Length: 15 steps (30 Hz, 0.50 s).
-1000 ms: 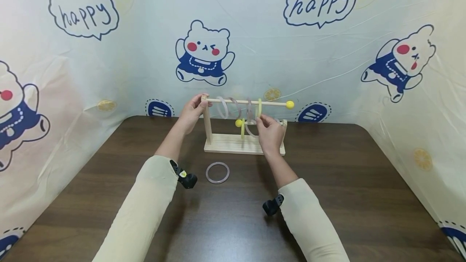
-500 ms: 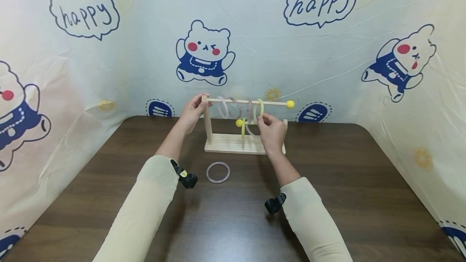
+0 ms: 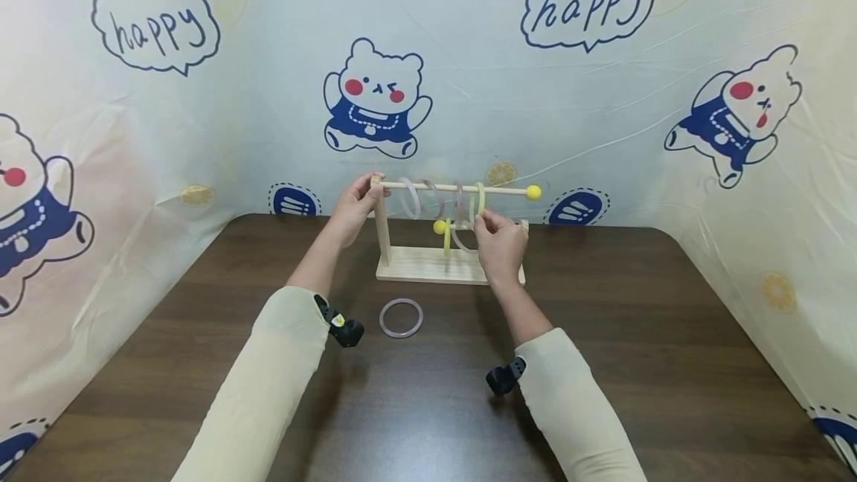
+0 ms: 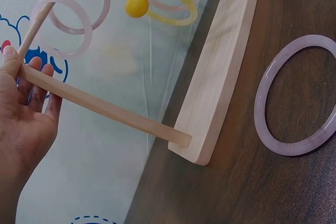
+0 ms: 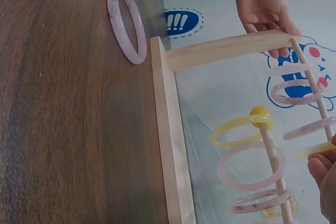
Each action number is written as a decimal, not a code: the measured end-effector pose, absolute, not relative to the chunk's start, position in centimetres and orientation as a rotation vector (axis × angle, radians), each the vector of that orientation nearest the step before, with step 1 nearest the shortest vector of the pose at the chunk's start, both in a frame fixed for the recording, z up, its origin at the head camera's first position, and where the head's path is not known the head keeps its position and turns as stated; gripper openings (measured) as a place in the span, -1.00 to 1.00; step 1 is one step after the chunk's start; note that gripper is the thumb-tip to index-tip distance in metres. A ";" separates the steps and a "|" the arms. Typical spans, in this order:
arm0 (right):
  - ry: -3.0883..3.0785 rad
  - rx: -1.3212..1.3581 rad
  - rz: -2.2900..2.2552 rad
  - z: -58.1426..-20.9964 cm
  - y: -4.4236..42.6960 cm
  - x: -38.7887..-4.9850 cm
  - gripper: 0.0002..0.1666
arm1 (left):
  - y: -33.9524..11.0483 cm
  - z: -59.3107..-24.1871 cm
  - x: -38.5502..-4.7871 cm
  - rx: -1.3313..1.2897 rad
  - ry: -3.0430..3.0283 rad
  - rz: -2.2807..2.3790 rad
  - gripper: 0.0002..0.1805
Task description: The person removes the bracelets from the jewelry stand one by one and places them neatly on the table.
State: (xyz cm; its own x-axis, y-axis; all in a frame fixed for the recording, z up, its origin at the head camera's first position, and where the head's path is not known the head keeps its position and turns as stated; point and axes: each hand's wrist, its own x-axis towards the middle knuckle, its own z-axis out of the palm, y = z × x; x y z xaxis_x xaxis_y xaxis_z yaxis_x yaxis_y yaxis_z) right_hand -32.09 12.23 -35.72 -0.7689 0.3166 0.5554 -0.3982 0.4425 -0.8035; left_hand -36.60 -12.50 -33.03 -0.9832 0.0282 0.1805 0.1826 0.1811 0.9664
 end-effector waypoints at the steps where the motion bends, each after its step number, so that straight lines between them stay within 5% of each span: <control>1: -2.023 0.071 1.373 -35.7 12.2 -32.1 -0.80 | -12.5 -33.1 -36.6 -0.211 -2.317 -1.924 -0.46; 15: -1.948 0.141 1.308 -35.6 12.3 -31.9 -0.82 | -12.5 -33.1 -36.6 -0.212 -2.326 -1.928 -0.47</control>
